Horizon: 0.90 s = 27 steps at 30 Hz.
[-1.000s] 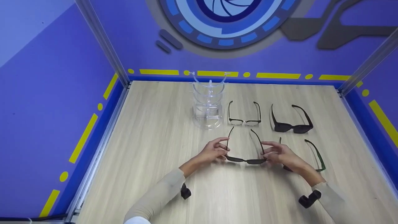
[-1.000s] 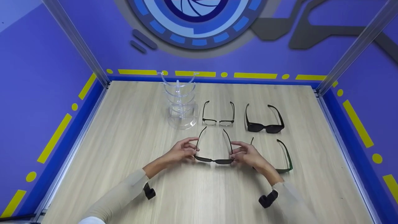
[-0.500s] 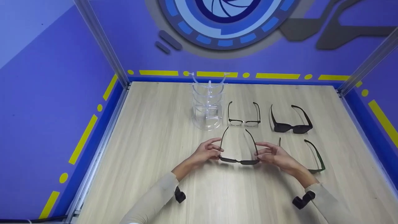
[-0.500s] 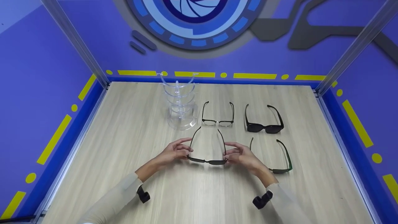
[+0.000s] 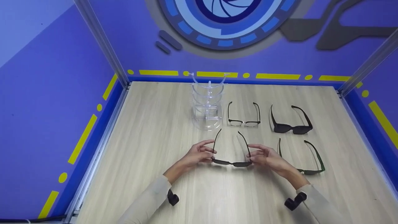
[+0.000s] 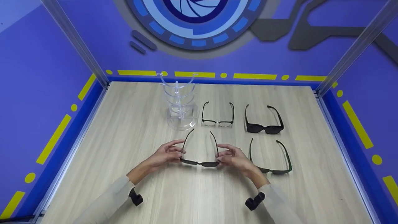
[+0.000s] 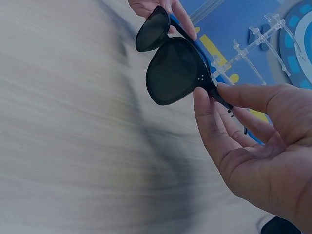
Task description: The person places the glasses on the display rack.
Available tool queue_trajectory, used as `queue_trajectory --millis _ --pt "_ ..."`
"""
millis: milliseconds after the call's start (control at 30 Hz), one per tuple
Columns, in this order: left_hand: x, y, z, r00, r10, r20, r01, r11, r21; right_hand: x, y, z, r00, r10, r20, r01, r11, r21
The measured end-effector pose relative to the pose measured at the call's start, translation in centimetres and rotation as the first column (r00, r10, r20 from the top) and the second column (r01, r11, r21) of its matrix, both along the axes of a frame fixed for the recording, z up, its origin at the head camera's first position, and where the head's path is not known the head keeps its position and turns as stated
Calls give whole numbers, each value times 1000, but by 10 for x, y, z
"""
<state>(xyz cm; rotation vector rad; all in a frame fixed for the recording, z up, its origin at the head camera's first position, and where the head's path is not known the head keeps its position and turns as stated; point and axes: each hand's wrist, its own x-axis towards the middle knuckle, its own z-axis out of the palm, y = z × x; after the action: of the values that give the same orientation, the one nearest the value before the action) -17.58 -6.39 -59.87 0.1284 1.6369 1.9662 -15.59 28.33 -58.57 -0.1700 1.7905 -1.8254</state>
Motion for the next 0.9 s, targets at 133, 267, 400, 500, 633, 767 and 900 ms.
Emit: queue_trajectory --millis 133,267,400,500,633,767,900 --pt "-1 -5 2 1000 6 -15 -6 1000 -11 -2 -5 0 1000 -7 8 7 1000 -8" --pt "-2 -8 7 1000 5 -17 -6 1000 -16 -4 -9 2 1000 -6 14 6 1000 0" --pt "-3 -11 13 1000 3 -14 -3 1000 -13 -6 -12 5 1000 -7 11 6 1000 6" --pt "-5 -15 16 1000 9 -20 -10 1000 -17 -8 -16 7 1000 3 1 -3 1000 4" --pt "-4 -18 16 1000 25 -15 -26 999 -20 -9 -19 10 1000 15 -10 -15 1000 13" --pt "-4 -19 18 999 39 -9 -39 999 -22 -11 -21 12 1000 9 -11 -9 1000 21" --pt "-3 -20 19 999 54 -5 -54 998 -20 -12 -23 14 1000 6 0 -6 1000 15"
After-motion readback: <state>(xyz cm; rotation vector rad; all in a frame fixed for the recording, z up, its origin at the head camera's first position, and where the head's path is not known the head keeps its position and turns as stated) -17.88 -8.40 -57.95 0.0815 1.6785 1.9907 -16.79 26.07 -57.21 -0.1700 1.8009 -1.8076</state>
